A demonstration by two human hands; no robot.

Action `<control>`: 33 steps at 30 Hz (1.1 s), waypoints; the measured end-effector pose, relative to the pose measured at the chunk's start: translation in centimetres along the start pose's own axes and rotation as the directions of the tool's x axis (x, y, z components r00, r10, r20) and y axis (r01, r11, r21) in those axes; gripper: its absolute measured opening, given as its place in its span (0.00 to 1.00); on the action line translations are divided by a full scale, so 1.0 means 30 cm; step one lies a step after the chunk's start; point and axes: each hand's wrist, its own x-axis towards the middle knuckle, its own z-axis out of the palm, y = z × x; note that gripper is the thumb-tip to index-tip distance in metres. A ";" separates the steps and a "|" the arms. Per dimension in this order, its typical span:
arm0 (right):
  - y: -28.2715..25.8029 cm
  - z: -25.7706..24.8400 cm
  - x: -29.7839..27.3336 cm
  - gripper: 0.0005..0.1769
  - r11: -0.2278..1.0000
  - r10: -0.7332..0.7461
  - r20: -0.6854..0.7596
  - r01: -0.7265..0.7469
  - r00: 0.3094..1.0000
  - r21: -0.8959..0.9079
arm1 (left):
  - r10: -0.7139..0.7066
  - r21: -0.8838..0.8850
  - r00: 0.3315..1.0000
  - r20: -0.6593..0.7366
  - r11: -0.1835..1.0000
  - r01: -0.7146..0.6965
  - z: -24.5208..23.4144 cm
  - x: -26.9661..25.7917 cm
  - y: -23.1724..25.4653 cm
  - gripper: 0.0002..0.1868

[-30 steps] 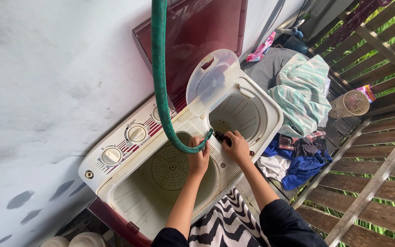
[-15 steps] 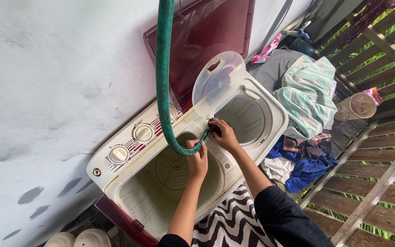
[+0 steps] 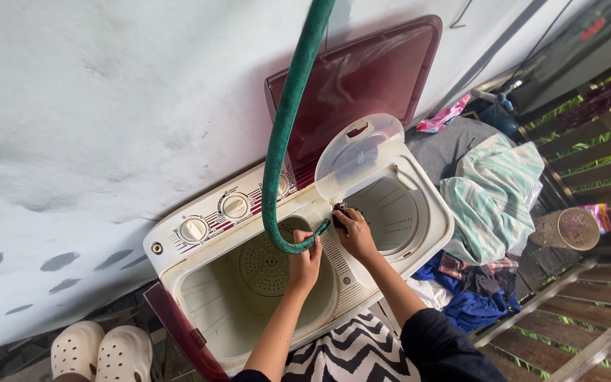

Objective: Manually wash or rinse small items of clothing using a hose and a twin-tub washing machine.

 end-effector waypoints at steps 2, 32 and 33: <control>-0.031 -0.005 -0.009 0.23 1.000 0.000 0.003 0.000 1.000 -0.001 | -0.027 0.011 1.000 -0.006 1.000 0.027 -0.006 -0.003 0.019 0.09; 0.185 -0.261 -0.198 0.20 0.984 0.179 0.315 -0.167 0.932 -0.065 | -0.061 -0.006 0.991 0.123 0.998 0.062 0.062 -0.009 0.019 0.09; 0.230 -0.270 -0.187 0.20 0.983 0.172 0.247 -0.150 0.954 -0.103 | -0.033 -0.007 0.988 0.151 0.999 0.034 0.072 0.000 0.026 0.09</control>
